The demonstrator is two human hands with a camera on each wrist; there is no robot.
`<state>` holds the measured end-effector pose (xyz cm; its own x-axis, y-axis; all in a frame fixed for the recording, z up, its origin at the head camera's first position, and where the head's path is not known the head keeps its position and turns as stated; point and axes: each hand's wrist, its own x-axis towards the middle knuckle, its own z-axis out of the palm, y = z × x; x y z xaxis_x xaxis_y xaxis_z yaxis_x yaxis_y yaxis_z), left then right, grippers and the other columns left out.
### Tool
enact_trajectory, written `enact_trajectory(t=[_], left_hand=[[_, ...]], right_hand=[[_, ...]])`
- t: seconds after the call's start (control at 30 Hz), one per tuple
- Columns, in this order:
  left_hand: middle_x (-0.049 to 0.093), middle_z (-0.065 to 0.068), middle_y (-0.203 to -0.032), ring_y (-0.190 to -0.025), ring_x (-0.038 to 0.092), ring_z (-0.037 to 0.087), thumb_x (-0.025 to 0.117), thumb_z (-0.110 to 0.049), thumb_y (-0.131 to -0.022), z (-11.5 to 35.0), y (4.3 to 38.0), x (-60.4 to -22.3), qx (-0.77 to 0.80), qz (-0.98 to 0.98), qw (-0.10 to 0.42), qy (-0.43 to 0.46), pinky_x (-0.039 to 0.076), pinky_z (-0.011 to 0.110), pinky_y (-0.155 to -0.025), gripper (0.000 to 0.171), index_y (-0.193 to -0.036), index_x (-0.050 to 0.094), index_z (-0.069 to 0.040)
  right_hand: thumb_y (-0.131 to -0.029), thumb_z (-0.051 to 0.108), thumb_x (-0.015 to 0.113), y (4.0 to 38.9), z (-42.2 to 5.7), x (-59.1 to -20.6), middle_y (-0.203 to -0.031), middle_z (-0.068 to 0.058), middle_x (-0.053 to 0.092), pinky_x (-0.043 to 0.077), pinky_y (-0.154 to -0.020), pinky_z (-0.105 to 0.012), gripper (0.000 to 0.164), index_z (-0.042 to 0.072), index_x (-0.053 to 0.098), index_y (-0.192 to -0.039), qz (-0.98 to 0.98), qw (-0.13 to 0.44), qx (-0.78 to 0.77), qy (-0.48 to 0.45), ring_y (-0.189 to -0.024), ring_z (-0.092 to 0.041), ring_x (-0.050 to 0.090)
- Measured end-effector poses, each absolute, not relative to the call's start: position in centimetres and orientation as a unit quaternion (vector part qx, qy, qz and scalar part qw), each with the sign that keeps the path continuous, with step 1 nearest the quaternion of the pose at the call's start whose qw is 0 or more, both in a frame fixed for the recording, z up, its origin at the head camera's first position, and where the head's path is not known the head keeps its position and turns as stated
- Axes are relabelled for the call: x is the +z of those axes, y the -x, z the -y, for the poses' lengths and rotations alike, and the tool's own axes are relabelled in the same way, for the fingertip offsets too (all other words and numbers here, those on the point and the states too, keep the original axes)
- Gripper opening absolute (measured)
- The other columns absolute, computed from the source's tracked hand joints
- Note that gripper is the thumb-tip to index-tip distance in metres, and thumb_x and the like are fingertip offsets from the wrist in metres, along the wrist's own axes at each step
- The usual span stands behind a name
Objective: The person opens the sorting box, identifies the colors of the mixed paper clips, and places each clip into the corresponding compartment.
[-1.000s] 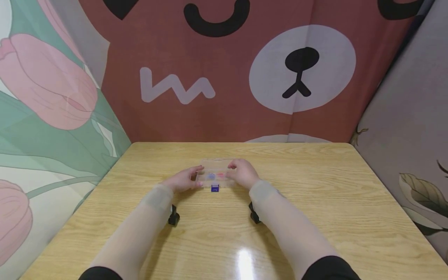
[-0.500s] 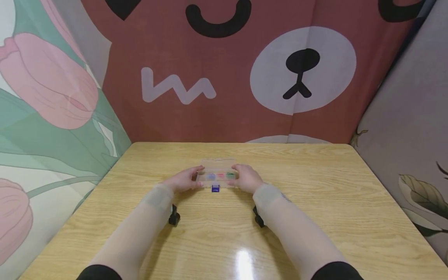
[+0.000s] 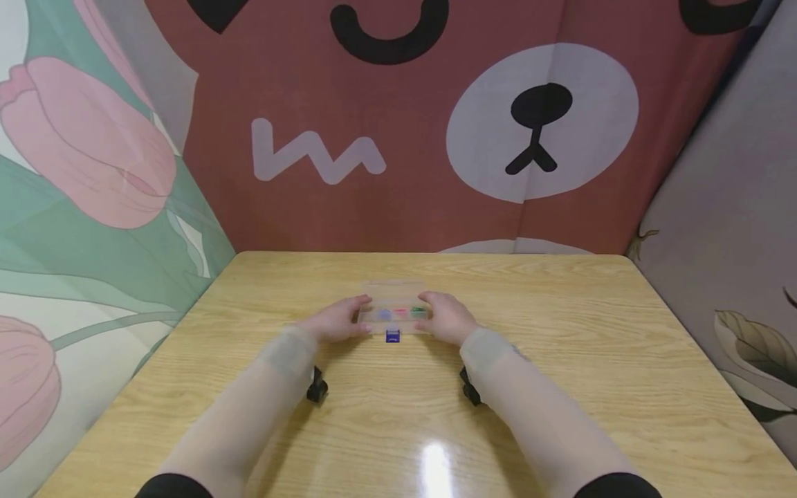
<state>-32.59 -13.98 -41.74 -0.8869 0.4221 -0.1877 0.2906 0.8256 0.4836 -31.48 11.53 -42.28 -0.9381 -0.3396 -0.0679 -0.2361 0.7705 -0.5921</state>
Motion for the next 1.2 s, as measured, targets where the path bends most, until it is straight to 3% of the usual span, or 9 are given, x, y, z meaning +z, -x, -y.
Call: enact_trajectory(t=[0.7, 1.2], left_hand=[[0.027, 0.005, -0.157, -0.143, 0.025, 0.024, 0.061, -0.037, -0.094, 8.8, 31.9, -42.0, 0.210, -0.942, 0.153, -0.211, 0.020, 0.037, -0.116, 0.070, -0.152, 0.030, -0.014], [0.023, 0.005, -0.158, -0.142, 0.025, 0.030, 0.058, -0.042, -0.095, 8.1, 31.3, -42.2, 0.153, -0.953, 0.123, -0.230, 0.021, 0.041, -0.116, 0.070, -0.152, 0.030, -0.014]], right_hand=[[-0.090, 0.022, 0.070, 29.4, -16.8, -42.2, -0.146, -0.017, 0.043, 0.028, -0.110, -0.054, 0.063, 0.002, 0.043, -0.143, -0.946, 0.074, -0.286, 0.132, -0.135, -0.039, 0.036], [-0.092, 0.021, 0.067, 29.1, -17.5, -41.9, -0.146, -0.020, 0.042, 0.027, -0.109, -0.057, 0.061, 0.001, 0.041, -0.144, -0.949, 0.082, -0.275, 0.133, -0.135, -0.042, 0.035]])
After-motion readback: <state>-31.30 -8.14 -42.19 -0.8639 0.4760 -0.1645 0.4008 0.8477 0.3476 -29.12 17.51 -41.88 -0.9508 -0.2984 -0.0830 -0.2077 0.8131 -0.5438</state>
